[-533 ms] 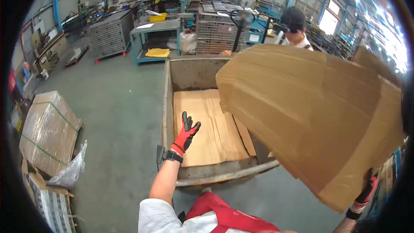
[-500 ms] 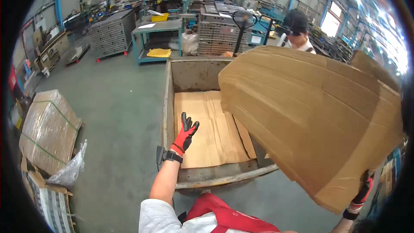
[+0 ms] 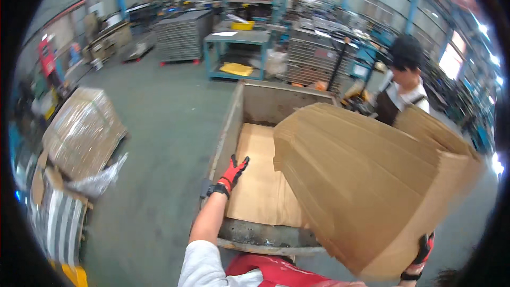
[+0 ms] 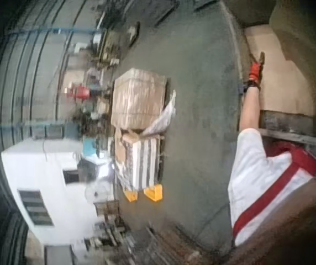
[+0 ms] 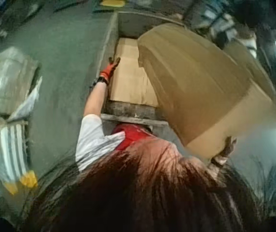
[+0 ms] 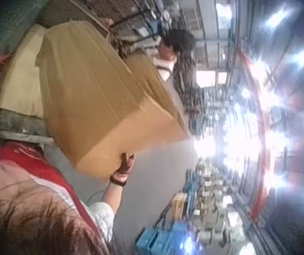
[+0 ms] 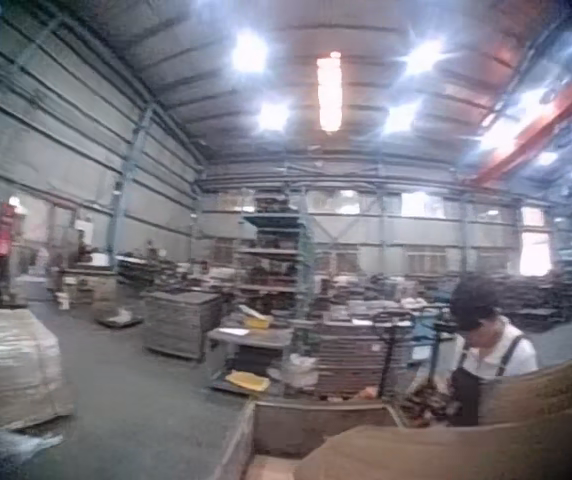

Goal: Cutting a cardboard sheet with scissors and placing it into a metal collection bin.

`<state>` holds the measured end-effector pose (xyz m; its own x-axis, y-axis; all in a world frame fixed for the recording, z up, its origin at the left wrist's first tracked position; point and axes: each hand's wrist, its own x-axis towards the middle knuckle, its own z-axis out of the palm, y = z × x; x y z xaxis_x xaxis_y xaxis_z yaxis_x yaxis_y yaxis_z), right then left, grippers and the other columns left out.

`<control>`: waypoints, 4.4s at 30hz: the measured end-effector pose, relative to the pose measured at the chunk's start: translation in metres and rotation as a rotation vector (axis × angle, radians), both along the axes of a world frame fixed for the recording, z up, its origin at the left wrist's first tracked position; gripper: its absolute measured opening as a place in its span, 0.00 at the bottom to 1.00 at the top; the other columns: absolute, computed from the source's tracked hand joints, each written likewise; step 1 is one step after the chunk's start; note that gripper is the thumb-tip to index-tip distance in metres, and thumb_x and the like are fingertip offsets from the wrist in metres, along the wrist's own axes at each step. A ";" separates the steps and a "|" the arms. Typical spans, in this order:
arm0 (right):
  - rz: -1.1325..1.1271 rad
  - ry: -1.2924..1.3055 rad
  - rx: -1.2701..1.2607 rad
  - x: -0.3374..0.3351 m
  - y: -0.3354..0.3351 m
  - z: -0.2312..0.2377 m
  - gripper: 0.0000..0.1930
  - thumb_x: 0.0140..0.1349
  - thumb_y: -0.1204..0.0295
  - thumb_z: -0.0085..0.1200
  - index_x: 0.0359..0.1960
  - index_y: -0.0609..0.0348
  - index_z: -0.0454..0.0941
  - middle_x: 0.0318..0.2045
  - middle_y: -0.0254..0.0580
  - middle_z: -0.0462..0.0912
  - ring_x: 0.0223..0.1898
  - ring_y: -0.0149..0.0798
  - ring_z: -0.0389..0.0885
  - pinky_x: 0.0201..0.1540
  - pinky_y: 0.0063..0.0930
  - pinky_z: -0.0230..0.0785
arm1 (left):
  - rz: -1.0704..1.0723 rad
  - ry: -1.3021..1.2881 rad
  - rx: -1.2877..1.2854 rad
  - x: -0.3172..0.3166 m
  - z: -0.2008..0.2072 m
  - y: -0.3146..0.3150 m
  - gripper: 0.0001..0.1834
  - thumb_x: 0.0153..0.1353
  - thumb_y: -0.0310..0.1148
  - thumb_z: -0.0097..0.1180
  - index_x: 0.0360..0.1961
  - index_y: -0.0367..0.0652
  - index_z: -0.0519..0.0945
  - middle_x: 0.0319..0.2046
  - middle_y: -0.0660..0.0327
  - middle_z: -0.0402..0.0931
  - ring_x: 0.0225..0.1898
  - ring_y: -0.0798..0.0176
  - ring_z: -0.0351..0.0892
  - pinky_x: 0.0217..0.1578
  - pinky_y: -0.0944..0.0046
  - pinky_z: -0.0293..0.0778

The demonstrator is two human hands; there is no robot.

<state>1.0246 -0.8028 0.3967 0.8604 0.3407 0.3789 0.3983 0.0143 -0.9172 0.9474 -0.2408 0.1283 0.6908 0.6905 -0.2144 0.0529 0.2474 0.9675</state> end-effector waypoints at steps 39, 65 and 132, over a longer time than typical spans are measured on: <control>0.591 0.069 -0.183 0.029 0.157 -0.200 0.40 0.31 0.70 0.62 0.51 0.58 0.56 0.52 0.46 0.57 0.56 0.45 0.52 0.56 0.34 0.45 | -0.327 0.275 1.741 -0.123 0.262 -0.205 0.23 0.24 0.32 0.52 0.31 0.46 0.75 0.31 0.62 0.69 0.40 0.57 0.66 0.46 0.49 0.59; 0.586 0.377 -0.242 0.037 0.059 -0.135 0.09 0.44 0.74 0.53 0.29 0.61 0.72 0.37 0.45 0.73 0.41 0.38 0.70 0.44 0.30 0.60 | -0.578 0.023 0.322 -0.113 0.096 -0.079 0.56 0.30 0.34 0.67 0.58 0.45 0.41 0.59 0.58 0.40 0.60 0.62 0.35 0.57 0.60 0.39; 0.436 0.270 -1.049 0.010 0.015 -0.182 0.26 0.48 0.58 0.51 0.47 0.58 0.64 0.35 0.47 0.73 0.35 0.40 0.72 0.40 0.26 0.63 | -1.646 0.207 0.311 -0.033 0.064 -0.237 0.28 0.55 0.46 0.40 0.55 0.45 0.55 0.54 0.56 0.54 0.53 0.60 0.57 0.51 0.66 0.54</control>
<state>1.0341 -0.7877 0.2142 0.6032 0.6643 -0.4415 0.3362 -0.7137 -0.6145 0.9140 -0.4777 0.1924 0.6487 -0.6526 -0.3916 0.1655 -0.3812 0.9096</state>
